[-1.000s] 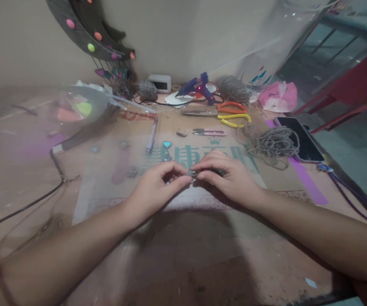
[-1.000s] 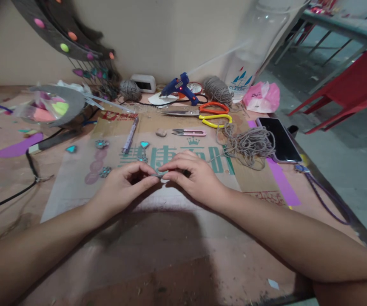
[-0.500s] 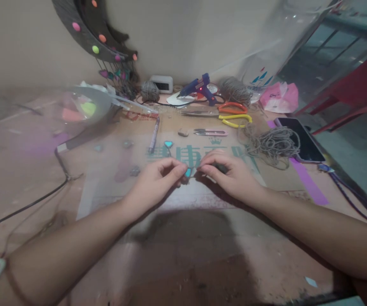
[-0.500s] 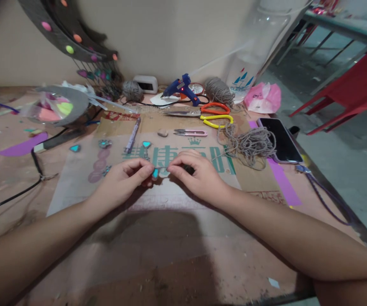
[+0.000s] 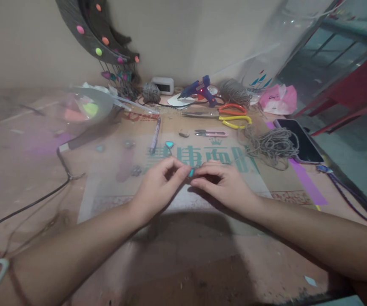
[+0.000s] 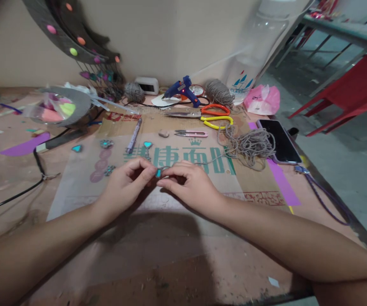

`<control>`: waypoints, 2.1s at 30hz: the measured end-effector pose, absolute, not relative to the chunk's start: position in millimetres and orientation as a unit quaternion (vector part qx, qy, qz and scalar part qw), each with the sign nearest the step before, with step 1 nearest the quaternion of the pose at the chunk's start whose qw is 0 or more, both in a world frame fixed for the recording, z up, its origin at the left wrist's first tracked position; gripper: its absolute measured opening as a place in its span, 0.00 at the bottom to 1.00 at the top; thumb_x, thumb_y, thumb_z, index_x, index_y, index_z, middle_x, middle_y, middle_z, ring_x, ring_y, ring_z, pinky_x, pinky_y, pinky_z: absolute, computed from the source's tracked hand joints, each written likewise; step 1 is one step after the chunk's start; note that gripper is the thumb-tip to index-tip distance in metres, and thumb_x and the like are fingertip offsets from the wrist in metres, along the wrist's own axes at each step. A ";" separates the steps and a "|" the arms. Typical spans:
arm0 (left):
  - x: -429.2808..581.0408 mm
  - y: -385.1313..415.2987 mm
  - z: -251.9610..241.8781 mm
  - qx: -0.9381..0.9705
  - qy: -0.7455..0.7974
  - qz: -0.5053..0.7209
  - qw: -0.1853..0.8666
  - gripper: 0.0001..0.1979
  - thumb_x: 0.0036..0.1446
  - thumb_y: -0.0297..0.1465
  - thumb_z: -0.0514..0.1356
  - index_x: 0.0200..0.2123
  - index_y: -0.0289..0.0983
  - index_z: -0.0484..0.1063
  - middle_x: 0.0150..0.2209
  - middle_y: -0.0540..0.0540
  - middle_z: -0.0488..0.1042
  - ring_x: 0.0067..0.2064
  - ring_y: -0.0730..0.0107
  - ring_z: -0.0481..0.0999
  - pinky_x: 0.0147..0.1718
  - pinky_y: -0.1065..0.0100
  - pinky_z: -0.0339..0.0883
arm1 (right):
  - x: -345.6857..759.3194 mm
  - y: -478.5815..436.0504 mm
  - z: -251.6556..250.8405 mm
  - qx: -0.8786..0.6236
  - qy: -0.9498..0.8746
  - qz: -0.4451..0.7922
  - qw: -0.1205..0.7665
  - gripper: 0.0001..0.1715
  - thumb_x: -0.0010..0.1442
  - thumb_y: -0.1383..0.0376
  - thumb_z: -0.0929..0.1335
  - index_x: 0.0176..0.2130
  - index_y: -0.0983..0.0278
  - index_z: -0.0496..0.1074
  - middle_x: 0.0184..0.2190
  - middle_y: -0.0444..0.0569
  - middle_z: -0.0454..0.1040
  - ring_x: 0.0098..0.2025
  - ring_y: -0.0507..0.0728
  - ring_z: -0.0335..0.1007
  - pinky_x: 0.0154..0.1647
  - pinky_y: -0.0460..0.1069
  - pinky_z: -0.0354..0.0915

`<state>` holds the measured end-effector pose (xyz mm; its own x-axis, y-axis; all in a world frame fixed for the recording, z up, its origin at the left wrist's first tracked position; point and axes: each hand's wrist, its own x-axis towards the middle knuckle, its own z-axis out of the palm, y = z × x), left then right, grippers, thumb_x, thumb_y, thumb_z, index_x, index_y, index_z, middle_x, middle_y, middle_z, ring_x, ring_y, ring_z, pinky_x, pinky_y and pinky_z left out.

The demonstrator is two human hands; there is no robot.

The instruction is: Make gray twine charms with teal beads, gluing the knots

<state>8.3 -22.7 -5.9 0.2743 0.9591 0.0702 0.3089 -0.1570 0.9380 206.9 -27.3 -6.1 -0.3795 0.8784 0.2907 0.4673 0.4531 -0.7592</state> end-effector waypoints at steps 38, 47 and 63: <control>3.5 -15.3 -18.9 0.574 0.481 0.408 0.523 0.08 0.59 0.35 0.66 0.39 0.38 0.74 0.33 0.51 0.76 0.34 0.73 0.74 0.35 0.70 0.66 | 237.5 -13.0 -6.0 -0.409 -0.836 0.102 0.352 0.18 0.67 0.62 0.69 0.56 0.61 0.71 0.42 0.53 0.78 0.43 0.60 0.75 0.45 0.56 0.70; 6.2 -16.0 -16.0 0.641 0.477 0.385 0.463 0.04 0.58 0.30 0.63 0.38 0.38 0.75 0.32 0.51 0.76 0.33 0.73 0.73 0.34 0.70 0.65 | 229.8 -15.6 -4.2 -0.351 -0.850 0.116 0.375 0.18 0.65 0.56 0.71 0.51 0.63 0.75 0.41 0.53 0.81 0.44 0.59 0.75 0.48 0.55 0.68; 4.5 -19.2 -12.5 0.663 0.474 0.338 0.470 0.07 0.59 0.37 0.65 0.36 0.39 0.77 0.33 0.51 0.79 0.34 0.71 0.77 0.35 0.70 0.69 | 227.0 -13.6 -2.0 -0.369 -0.833 0.165 0.377 0.06 0.67 0.66 0.69 0.36 0.62 0.75 0.31 0.46 0.79 0.36 0.54 0.73 0.42 0.51 0.66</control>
